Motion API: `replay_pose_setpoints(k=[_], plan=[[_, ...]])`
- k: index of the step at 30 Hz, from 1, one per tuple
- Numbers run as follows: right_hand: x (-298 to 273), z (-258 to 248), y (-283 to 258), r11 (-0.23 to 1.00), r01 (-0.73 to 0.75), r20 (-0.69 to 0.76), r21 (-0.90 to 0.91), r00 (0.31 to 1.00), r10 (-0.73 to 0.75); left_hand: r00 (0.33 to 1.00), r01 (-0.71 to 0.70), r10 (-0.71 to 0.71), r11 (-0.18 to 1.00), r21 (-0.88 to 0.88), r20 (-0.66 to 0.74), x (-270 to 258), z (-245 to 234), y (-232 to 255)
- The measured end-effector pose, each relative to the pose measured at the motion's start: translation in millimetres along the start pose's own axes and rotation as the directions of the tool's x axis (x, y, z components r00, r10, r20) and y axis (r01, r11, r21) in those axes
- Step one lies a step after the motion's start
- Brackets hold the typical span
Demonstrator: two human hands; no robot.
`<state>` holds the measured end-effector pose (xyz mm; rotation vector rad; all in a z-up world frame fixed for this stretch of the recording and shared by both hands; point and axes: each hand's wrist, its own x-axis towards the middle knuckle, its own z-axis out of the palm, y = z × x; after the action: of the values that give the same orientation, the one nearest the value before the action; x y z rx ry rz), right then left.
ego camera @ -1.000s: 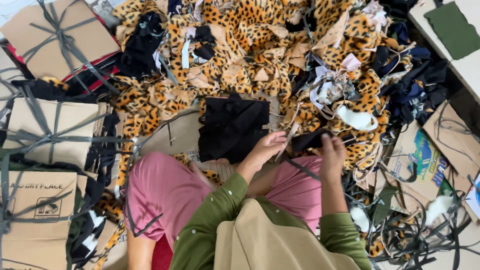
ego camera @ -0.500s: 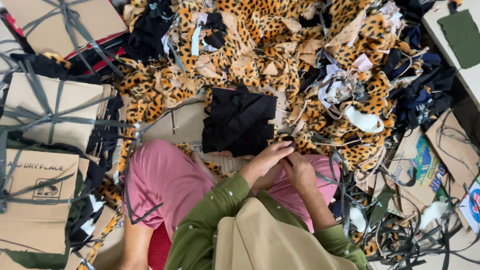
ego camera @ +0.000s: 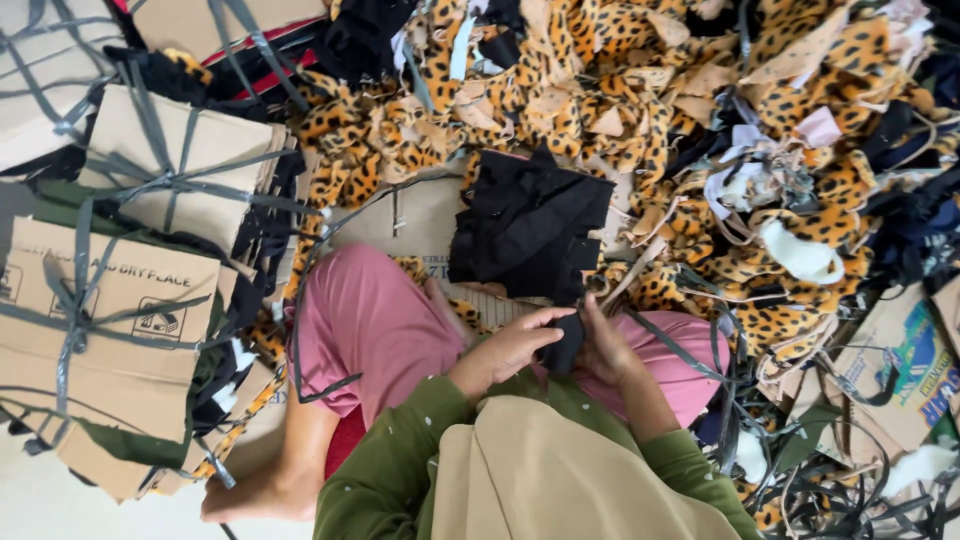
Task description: Folding and stacking black fabric pieces on the floor
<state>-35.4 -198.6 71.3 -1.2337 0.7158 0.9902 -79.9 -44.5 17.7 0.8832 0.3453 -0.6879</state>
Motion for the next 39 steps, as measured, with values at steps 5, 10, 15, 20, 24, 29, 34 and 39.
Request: replay_pose_setpoints(k=[5, 10, 15, 20, 24, 29, 34, 39], plan=[[94.0, -59.2, 76.7, 0.99, -0.006, 0.17, 0.144, 0.985, -0.019, 0.992, -0.006, -0.007, 0.995, -0.099, -0.126, 7.8, -56.7, -36.5], [76.5, -24.8, 37.7, 0.978, 0.206, 0.12, 0.042, 0.97, -0.21, 0.964, -0.049, 0.058, 0.998, 0.042, -0.259, 18.6, -105.1, -32.9], [134.3, -10.6, 3.8, 0.834, 0.458, 0.013, -0.309, 0.879, -0.477, 0.879, -0.194, 0.341, 0.895, 0.402, -0.333, 31.8, -125.8, 16.6], [140.2, 34.5, -22.4, 0.732, 0.549, 0.028, -0.403, 0.807, -0.589, 0.823, -0.103, 0.378, 0.833, 0.544, -0.424, 37.3, -153.3, 43.7], [226.3, -1.1, 0.1, 0.508, 0.507, -0.037, -0.697, 0.681, -0.731, 0.776, 0.076, 0.371, 0.749, 0.658, -0.511, 35.8, -161.2, 57.8], [167.5, 42.1, -29.5, 0.285, 0.48, 0.062, -0.83, 0.587, -0.807, 0.759, 0.053, 0.411, 0.734, 0.677, -0.505, 32.3, -148.5, 63.5], [138.0, 43.2, -41.5, -0.098, 0.399, 0.247, -0.912, 0.341, -0.907, 0.797, 0.103, 0.385, 0.671, 0.734, -0.464, 22.4, -138.6, 68.0], [112.8, 60.0, -33.7, -0.387, 0.21, 0.438, -0.898, 0.514, -0.738, 0.772, 0.126, 0.58, 0.261, 0.957, -0.26, -5.4, -61.2, 100.4]])
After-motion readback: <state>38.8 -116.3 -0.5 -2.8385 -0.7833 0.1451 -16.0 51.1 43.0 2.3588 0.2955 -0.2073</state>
